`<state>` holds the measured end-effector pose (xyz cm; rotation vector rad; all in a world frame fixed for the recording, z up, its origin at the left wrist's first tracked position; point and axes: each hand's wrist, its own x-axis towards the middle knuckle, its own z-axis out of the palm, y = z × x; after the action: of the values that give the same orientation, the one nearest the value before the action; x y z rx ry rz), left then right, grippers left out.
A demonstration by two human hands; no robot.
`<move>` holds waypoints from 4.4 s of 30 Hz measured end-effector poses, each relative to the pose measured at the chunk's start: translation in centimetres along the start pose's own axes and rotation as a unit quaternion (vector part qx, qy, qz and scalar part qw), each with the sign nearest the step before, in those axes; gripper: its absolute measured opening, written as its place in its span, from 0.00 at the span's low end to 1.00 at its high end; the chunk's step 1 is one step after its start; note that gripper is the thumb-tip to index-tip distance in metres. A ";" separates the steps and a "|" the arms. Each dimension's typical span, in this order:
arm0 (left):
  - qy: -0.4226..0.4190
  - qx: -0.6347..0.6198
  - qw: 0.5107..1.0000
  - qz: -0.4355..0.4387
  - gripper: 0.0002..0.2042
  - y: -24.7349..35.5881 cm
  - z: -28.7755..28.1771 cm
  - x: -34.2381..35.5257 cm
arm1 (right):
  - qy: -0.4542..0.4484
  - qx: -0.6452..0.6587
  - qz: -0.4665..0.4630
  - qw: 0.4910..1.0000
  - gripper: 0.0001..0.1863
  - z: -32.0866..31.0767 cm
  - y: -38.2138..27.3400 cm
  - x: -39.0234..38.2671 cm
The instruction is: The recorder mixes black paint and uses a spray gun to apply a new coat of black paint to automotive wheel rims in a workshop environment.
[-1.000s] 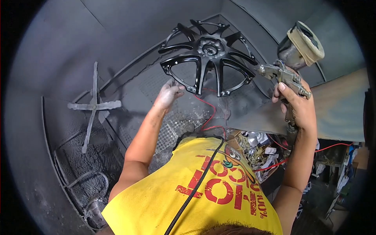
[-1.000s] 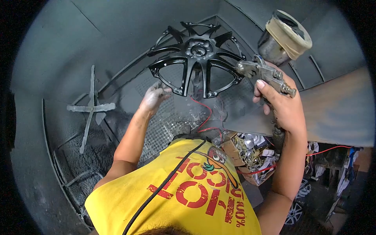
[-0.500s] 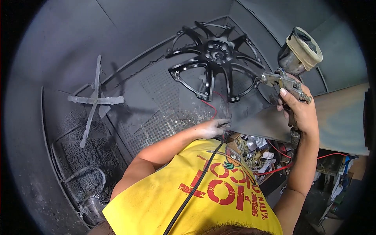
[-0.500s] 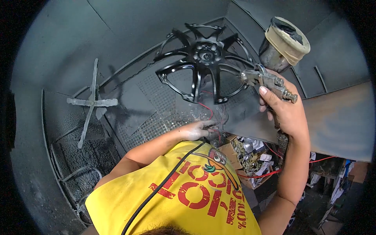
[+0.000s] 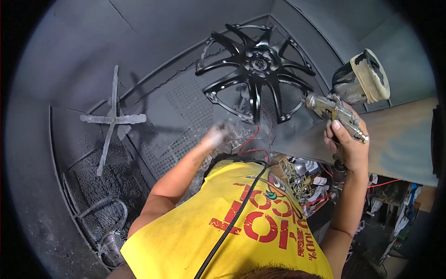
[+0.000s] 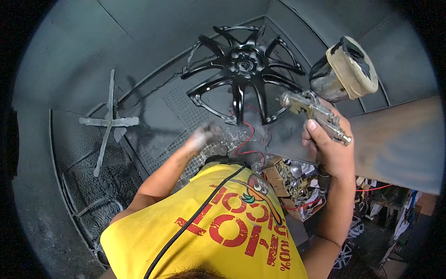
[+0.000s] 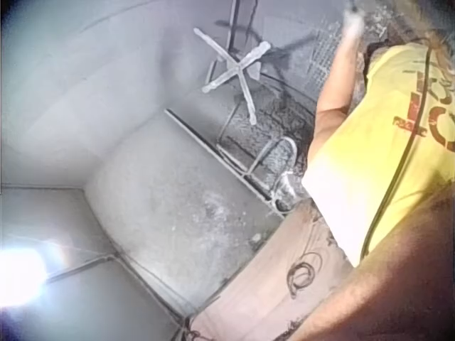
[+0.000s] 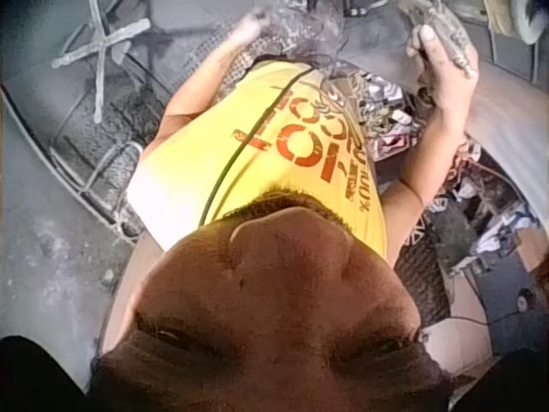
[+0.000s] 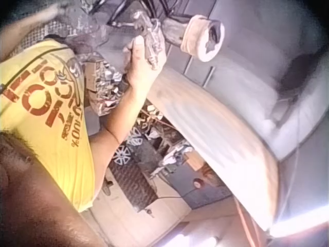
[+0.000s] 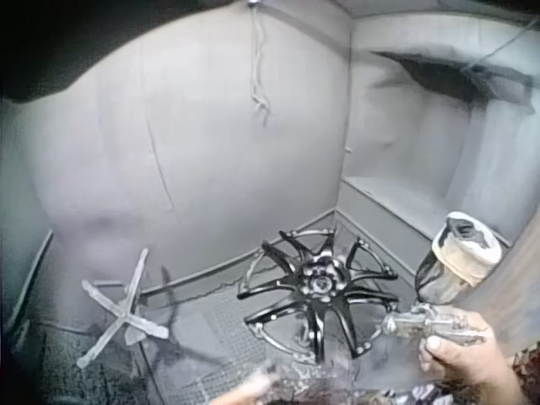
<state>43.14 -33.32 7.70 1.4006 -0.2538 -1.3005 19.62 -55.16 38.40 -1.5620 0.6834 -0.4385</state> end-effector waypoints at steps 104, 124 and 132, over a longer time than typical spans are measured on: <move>0.118 0.147 0.956 0.225 0.33 8.2 -6.1 2.6 | 0.111 -0.143 -0.073 0.981 0.15 2.1 -0.3 15.9; -0.161 0.450 0.872 0.105 0.30 5.8 6.0 -3.3 | -0.056 -0.105 -0.098 0.988 0.21 10.7 0.1 15.3; -0.118 0.376 0.913 0.107 0.29 2.5 2.6 -3.4 | 0.009 -0.138 -0.106 0.985 0.20 8.8 -0.1 17.2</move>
<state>41.15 -32.98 12.21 1.7741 -1.1390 -1.2339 38.20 -59.73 35.48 -1.9059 0.6141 -0.5334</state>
